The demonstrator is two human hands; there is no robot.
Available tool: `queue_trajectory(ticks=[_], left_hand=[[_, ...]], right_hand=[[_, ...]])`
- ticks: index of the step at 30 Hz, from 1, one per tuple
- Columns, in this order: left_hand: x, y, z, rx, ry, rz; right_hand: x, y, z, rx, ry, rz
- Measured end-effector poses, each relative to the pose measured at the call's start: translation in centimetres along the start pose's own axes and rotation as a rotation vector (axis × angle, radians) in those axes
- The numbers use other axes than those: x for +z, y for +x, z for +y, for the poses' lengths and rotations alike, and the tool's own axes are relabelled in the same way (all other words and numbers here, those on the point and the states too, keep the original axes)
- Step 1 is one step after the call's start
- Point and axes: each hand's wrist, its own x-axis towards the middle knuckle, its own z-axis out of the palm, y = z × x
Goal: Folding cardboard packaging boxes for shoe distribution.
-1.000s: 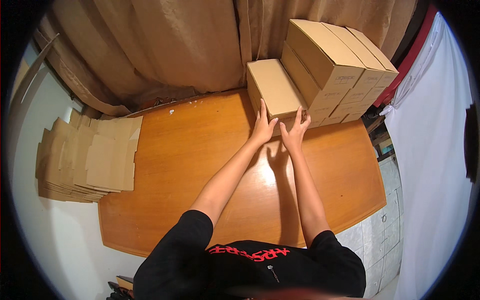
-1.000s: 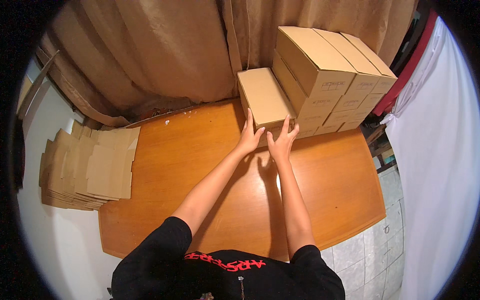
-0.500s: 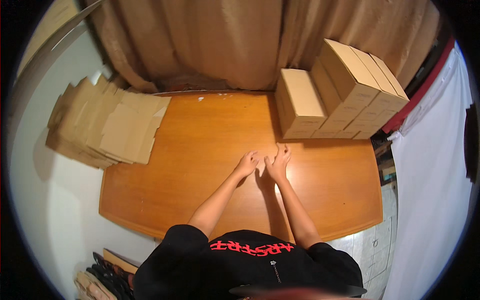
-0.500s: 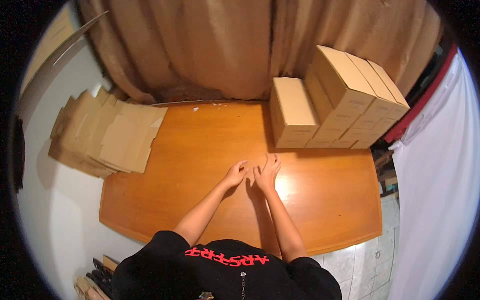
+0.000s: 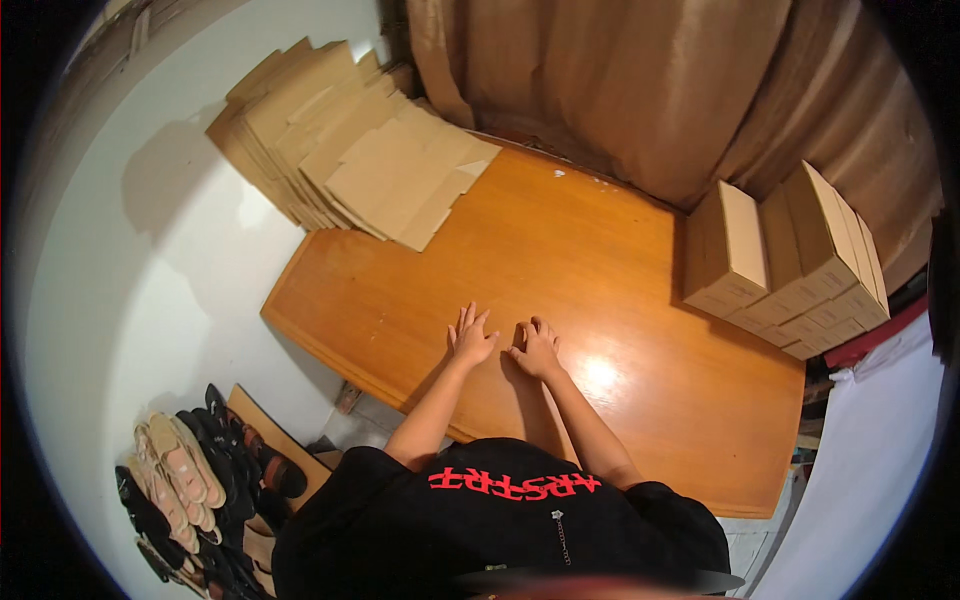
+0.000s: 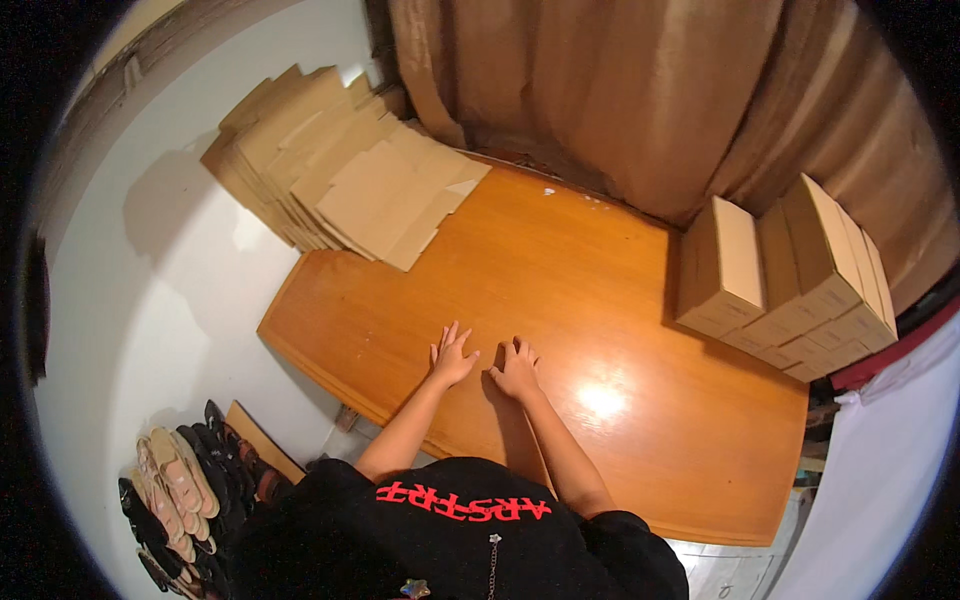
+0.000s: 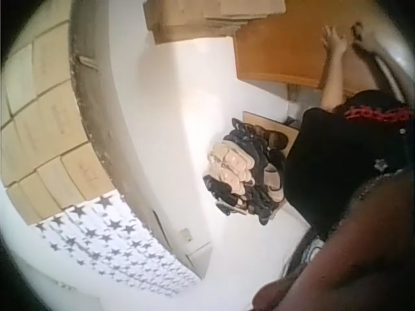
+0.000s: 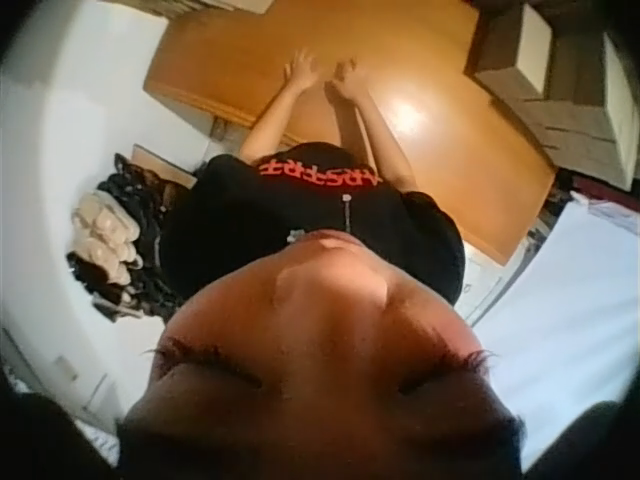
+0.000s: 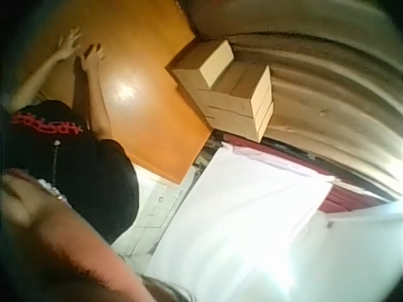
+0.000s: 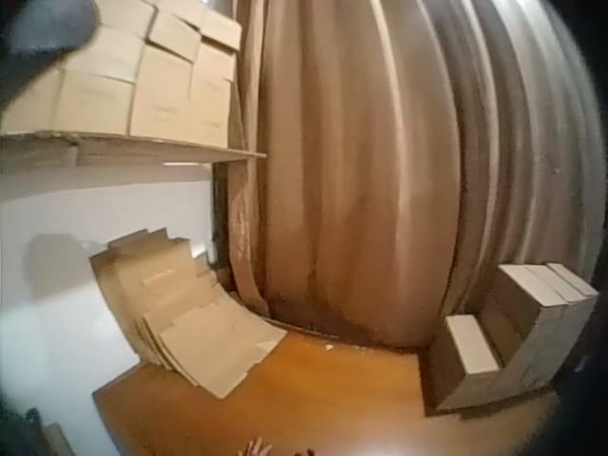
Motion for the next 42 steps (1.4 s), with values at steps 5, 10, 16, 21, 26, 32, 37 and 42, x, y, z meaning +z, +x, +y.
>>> queue_trajectory(ticks=[5, 10, 16, 21, 26, 32, 37, 42], left_hand=[[-3.6, 1.4, -4.4, -0.050, 0.106, 0.101], [-6.4, 5.1, -7.2, -0.067, 0.117, 0.208], [-8.9, 11.6, -7.3, -0.289, 0.049, 0.395], [-11.1, 15.2, -8.0, -0.282, 0.063, 0.509], [-10.8, 16.3, -9.7, -0.152, 0.239, 0.583], [-12.9, 16.0, -9.8, 0.013, 0.232, 0.667], [-14.9, 14.5, -7.8, 0.103, -0.084, 0.960], [-17.3, 11.8, -4.7, 0.047, -0.398, 0.951]], right_hand=[[1.5, 2.2, -4.3, 0.037, -0.167, -0.102], [1.8, 4.6, -6.1, 0.075, -0.266, -0.170], [2.1, 6.1, -6.2, 0.058, -0.293, -0.139], [2.3, 6.4, -6.2, 0.022, -0.279, -0.102], [2.7, 6.5, -5.8, 0.024, -0.276, -0.087], [2.5, 6.4, -5.9, 0.026, -0.292, -0.086], [1.9, 5.9, -6.1, 0.018, -0.284, -0.095], [1.9, 5.3, -4.3, -0.057, -0.152, -0.054]])
